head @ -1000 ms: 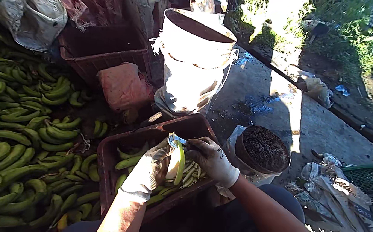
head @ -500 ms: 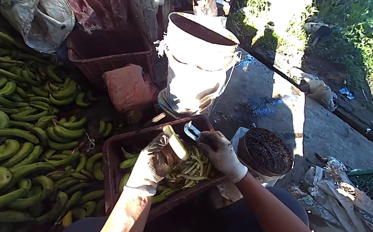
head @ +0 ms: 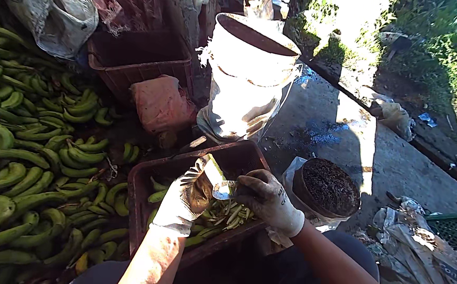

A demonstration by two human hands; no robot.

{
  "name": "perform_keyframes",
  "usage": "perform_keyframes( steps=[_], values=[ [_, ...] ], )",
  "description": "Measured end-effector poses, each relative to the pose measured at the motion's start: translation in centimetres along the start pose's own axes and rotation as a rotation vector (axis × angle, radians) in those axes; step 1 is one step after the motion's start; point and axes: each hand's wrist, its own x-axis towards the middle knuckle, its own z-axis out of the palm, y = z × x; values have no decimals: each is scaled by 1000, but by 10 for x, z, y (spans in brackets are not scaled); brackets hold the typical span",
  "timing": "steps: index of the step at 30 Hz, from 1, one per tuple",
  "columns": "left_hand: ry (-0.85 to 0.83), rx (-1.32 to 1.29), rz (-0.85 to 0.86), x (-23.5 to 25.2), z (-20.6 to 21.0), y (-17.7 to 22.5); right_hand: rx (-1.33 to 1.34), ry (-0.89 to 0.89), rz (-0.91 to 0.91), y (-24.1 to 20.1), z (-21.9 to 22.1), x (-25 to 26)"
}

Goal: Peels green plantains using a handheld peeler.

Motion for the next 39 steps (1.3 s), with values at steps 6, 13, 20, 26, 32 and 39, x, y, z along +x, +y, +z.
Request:
perform_keyframes(
  steps=[6,13,20,26,32,39],
  values=[
    [97,86,-147,-8,4,15,-6,30,-20,6,-6,4],
    [-72,-52,-205,-2,3,-3,24,27,-12,4,-5,6],
    [-60,51,48,-8,15,2,-83,108,-144,-7,-14,2],
    [13,138,9,-8,14,-9,-123,41,-108,-4,-12,1],
    [-63,226,45,-13,16,-7,2,38,45,-8,-7,6],
    [-27,440,43,-19,31,-4,-21,-291,748,42,-27,24]
  ],
)
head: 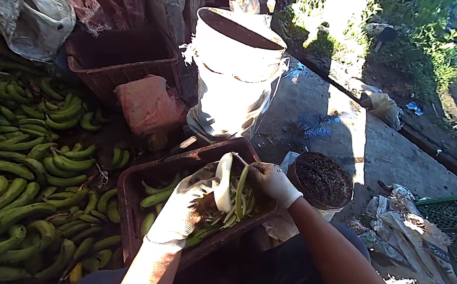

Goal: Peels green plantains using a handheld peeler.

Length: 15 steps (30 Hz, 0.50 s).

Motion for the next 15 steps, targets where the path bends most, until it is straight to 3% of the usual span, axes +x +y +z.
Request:
perform_keyframes(
  steps=[2,6,8,15],
  values=[
    [58,-2,43,3,-6,4,22,95,-15,5,-2,-3],
    [194,-194,34,12,-19,5,111,199,-503,-14,-3,-32],
    [161,-263,36,14,-22,2,63,178,-652,-20,3,-43],
    [-65,-100,13,8,-15,-5,-10,258,-762,-19,24,-42]
  ],
)
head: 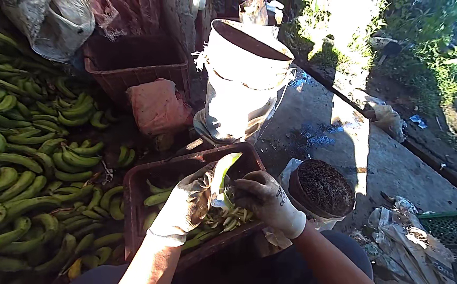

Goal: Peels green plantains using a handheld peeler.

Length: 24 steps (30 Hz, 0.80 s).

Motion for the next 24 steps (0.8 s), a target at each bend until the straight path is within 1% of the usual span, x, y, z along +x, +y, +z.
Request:
perform_keyframes(
  steps=[2,4,6,8,10,12,14,15,17,18,19,20,21,23,24],
  values=[
    [18,24,0,-2,7,-3,2,118,58,-2,4,3],
    [50,-30,1,0,10,-10,31,212,209,1,8,7],
    [76,-63,2,2,8,-15,101,204,454,16,9,12],
    [37,-104,10,3,2,-15,186,154,687,39,2,14],
    [12,-133,26,3,1,-8,211,151,796,58,-6,14],
    [23,-183,57,4,3,-4,258,188,793,58,-12,15],
    [92,-197,80,6,4,-5,290,191,751,44,-14,17],
    [150,-177,86,8,5,-8,247,159,742,35,-14,18],
    [266,-102,79,12,8,-13,21,27,770,21,-13,21],
    [312,-61,75,14,8,-15,-124,-59,783,19,-12,23],
    [338,-28,75,14,6,-15,-212,-112,793,22,-11,24],
    [354,-4,82,14,5,-15,-210,-114,798,25,-11,24],
    [355,18,91,14,4,-13,-132,-70,782,26,-12,23],
    [345,92,102,12,3,-11,111,37,673,15,-14,22],
    [334,141,113,10,6,-12,206,61,603,3,-12,22]
  ],
)
